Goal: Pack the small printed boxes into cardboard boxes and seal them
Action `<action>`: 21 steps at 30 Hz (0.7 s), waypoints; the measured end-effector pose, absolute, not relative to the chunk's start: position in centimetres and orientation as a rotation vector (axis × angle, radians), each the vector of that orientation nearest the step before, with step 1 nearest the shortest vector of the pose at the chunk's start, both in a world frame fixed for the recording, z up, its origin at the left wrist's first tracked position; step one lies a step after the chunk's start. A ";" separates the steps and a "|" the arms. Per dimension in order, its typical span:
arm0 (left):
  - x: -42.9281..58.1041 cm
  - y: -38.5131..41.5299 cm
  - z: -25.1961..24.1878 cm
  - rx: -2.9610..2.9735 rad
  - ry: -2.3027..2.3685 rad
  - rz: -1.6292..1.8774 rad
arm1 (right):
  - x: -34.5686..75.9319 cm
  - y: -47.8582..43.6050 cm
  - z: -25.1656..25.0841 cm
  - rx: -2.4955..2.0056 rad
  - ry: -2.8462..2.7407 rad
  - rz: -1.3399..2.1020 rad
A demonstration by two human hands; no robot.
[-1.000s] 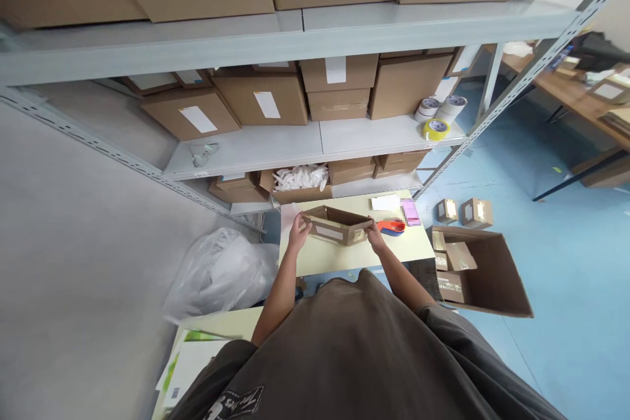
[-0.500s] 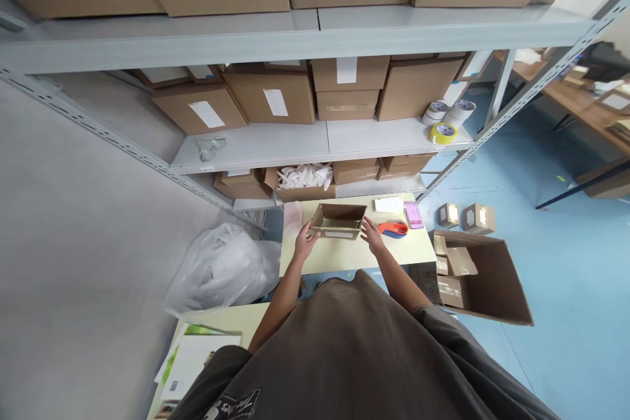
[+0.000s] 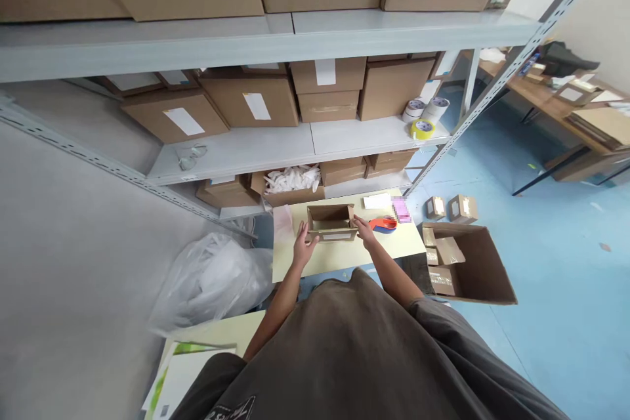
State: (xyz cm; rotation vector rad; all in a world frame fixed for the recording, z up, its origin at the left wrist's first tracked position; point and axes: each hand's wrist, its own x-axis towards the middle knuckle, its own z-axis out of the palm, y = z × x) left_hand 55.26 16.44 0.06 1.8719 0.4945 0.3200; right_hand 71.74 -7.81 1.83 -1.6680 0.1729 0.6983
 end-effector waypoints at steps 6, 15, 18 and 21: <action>54.8 15.9 -0.6 2.019 0.446 0.381 | 70.6 -9.2 2.3 -1.695 -0.022 0.777; 56.5 16.5 -1.1 2.046 0.537 0.416 | 70.7 -9.1 -0.3 -1.720 -0.189 0.690; 57.1 16.4 -0.9 2.079 0.668 0.415 | 70.7 -8.2 -1.4 -1.761 -0.159 0.592; 58.2 16.9 0.0 2.132 0.748 0.353 | 70.7 -7.5 -2.0 -1.866 -0.170 0.519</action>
